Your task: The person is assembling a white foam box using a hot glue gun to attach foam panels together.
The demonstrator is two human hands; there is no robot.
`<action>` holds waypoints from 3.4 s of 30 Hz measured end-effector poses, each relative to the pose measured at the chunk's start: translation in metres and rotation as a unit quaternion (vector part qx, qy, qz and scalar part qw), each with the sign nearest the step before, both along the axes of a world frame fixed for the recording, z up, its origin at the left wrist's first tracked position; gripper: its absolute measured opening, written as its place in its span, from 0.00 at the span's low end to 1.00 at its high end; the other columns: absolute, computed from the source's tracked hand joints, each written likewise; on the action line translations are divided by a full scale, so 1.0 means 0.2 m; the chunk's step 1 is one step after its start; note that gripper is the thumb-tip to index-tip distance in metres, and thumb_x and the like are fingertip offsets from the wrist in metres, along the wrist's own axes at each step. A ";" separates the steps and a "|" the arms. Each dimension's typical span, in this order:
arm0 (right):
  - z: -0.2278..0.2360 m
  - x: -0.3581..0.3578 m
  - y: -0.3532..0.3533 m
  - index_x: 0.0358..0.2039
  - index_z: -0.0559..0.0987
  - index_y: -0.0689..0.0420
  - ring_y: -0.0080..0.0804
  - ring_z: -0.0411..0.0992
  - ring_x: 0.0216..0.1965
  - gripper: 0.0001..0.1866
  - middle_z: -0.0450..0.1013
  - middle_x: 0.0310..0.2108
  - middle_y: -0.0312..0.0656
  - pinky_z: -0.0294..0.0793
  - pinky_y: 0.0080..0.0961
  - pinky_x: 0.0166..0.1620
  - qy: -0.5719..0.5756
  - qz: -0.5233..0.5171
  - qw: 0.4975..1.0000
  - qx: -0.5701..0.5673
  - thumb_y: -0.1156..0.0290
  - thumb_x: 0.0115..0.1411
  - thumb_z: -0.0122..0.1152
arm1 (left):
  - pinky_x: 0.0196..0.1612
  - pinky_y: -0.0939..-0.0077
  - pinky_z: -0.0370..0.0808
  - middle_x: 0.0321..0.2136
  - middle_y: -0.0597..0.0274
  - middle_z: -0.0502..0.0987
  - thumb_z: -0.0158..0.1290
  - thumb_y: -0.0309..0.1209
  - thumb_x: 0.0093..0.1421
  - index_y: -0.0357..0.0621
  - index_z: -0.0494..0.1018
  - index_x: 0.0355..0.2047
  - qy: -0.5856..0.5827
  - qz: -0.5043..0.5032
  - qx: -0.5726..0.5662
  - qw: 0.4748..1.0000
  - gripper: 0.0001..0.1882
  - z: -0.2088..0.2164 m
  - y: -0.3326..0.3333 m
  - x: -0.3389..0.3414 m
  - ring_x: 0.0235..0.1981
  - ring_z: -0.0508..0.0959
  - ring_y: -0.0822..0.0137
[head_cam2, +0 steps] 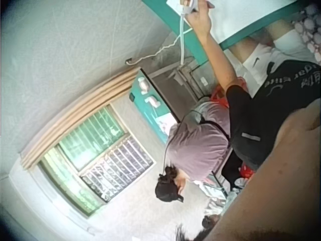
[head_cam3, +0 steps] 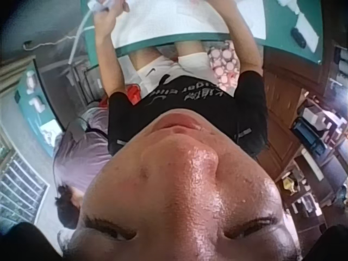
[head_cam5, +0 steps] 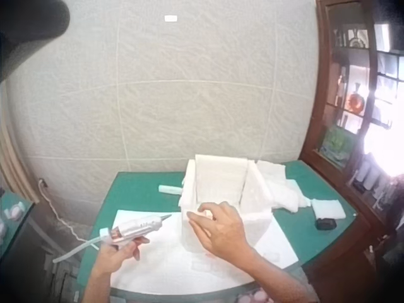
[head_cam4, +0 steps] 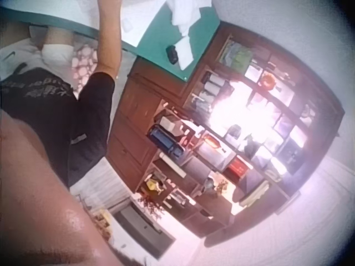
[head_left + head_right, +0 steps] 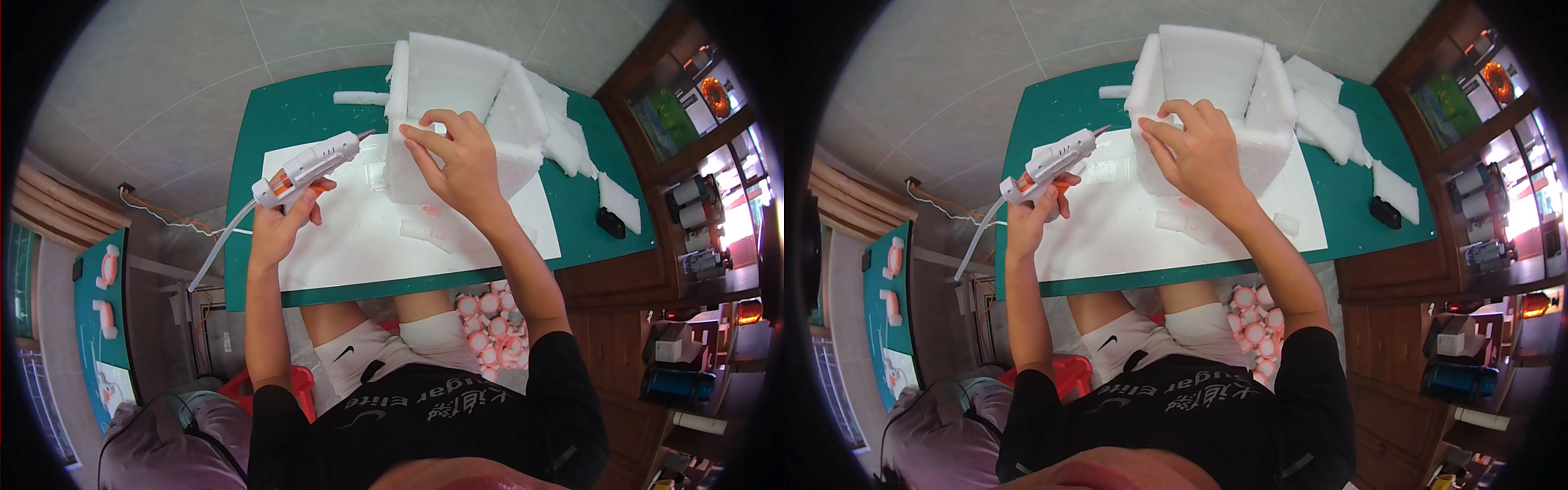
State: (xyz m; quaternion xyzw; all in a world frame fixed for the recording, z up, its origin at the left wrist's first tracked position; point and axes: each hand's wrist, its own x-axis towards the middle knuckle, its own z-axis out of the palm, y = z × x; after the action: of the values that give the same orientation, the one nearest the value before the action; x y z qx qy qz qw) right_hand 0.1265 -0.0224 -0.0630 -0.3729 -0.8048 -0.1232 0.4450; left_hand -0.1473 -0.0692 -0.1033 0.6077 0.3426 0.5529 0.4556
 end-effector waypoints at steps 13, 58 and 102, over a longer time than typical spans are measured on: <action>-0.01 -0.04 -0.10 0.47 0.81 0.54 0.43 0.66 0.47 0.19 0.74 0.46 0.41 0.68 0.34 0.50 -0.024 -0.035 0.999 0.008 0.70 0.53 0.68 | 0.26 0.81 0.72 0.39 0.54 0.82 0.55 0.33 0.65 0.35 0.71 0.55 -0.004 0.037 0.009 0.999 0.21 -0.02 -0.05 -0.05 0.22 0.74 0.74; 0.00 0.05 -0.04 0.44 0.85 0.50 0.37 0.72 0.37 0.16 0.74 0.34 0.41 0.72 0.31 0.40 0.040 0.038 0.995 -0.084 0.79 0.56 0.63 | 0.26 0.80 0.71 0.40 0.53 0.82 0.53 0.32 0.65 0.34 0.71 0.55 0.008 0.030 -0.007 1.000 0.21 -0.07 -0.05 -0.07 0.22 0.75 0.72; 0.03 0.30 -0.26 0.43 0.81 0.62 0.42 0.77 0.40 0.16 0.79 0.40 0.46 0.74 0.29 0.45 0.195 -0.016 0.979 0.062 0.84 0.51 0.61 | 0.28 0.77 0.72 0.42 0.49 0.80 0.53 0.36 0.67 0.32 0.68 0.56 0.021 0.065 -0.007 0.998 0.23 -0.09 -0.05 -0.10 0.23 0.74 0.70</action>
State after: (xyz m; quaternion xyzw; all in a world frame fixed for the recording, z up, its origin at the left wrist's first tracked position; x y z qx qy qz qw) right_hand 0.1871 -0.0738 -0.0576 -0.3739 -0.6873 -0.1051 0.6138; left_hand -0.1678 -0.0798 -0.1216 0.5923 0.3950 0.5658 0.4159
